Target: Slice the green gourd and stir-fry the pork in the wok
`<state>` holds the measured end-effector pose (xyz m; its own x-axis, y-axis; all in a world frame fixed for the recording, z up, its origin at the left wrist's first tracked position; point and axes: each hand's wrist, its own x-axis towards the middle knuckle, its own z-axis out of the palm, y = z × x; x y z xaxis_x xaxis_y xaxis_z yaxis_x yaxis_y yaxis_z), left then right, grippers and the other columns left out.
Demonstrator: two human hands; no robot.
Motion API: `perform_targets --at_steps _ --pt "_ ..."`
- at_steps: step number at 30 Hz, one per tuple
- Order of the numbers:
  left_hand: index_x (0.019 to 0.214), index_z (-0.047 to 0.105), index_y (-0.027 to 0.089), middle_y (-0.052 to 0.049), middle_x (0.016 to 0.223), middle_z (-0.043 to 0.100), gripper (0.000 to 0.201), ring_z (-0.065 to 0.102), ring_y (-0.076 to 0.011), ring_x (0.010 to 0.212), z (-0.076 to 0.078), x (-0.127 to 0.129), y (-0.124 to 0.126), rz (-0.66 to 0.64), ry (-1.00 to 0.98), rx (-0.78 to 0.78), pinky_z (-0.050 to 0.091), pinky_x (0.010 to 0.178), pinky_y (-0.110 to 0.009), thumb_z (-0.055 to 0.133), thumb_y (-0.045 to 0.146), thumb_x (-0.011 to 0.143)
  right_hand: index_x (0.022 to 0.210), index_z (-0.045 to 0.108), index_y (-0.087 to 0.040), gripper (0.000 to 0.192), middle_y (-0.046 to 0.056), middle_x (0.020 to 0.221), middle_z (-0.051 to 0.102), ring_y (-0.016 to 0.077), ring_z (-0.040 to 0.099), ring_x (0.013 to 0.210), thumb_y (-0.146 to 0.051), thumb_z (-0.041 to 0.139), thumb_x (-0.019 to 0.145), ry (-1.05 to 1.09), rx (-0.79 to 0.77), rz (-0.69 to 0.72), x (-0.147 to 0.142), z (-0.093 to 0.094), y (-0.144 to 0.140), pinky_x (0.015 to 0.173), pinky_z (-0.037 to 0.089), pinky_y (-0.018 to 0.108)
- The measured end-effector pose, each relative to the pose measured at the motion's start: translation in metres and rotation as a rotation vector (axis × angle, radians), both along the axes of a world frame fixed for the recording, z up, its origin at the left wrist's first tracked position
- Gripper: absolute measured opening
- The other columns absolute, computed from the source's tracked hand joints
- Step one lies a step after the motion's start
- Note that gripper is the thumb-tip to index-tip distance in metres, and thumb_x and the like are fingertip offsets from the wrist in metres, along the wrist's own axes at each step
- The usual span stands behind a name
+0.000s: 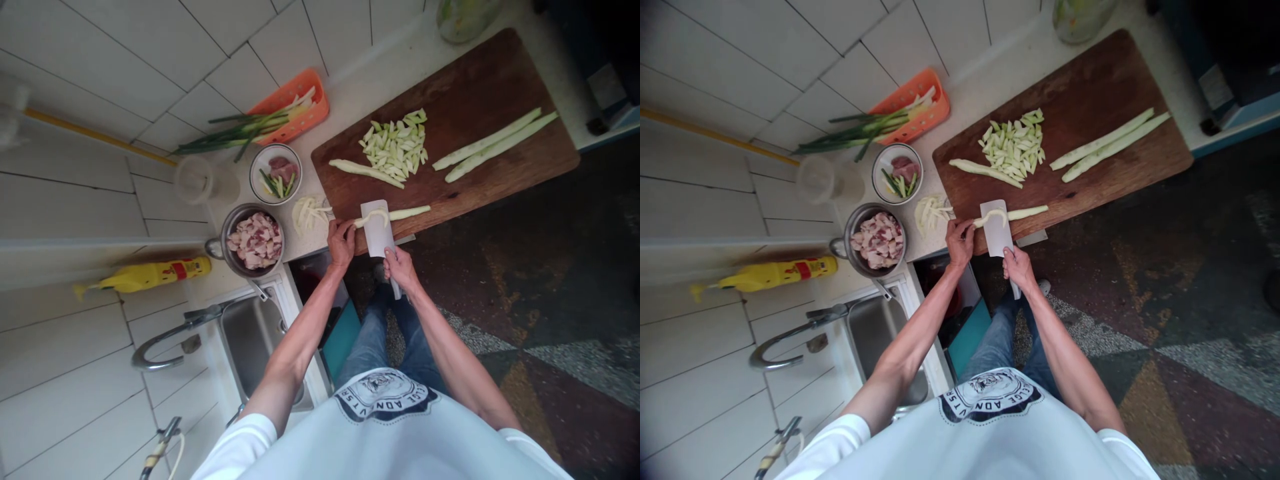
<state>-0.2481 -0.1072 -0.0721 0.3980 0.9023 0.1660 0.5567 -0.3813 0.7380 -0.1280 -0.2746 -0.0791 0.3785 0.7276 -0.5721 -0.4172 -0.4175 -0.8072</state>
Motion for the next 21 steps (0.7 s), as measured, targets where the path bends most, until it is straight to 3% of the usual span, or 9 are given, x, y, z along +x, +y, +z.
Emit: perform_targets --at_steps 13,21 --pt "0.103 0.08 0.022 -0.009 0.101 0.069 0.031 0.068 -0.0225 0.099 0.002 -0.001 0.003 0.011 -0.001 0.004 0.057 0.094 -0.037 0.058 0.043 0.108 0.085 0.049 -0.026 0.046 -0.008 0.059 0.05 0.0103 0.048 0.042 -0.069 0.059 0.095 0.016 0.006 0.027 -0.02 0.003 -0.015 0.04 0.044 0.023" --pt "0.103 0.079 0.023 -0.009 0.101 0.069 0.028 0.068 -0.0228 0.098 -0.001 -0.006 0.003 -0.01 -0.026 -0.004 0.058 0.093 -0.038 0.058 0.04 0.108 0.086 0.049 -0.026 0.042 -0.007 0.061 0.05 0.0101 0.047 0.042 -0.065 0.061 0.096 0.005 0.011 -0.014 -0.016 -0.003 0.01 0.039 0.043 0.022"
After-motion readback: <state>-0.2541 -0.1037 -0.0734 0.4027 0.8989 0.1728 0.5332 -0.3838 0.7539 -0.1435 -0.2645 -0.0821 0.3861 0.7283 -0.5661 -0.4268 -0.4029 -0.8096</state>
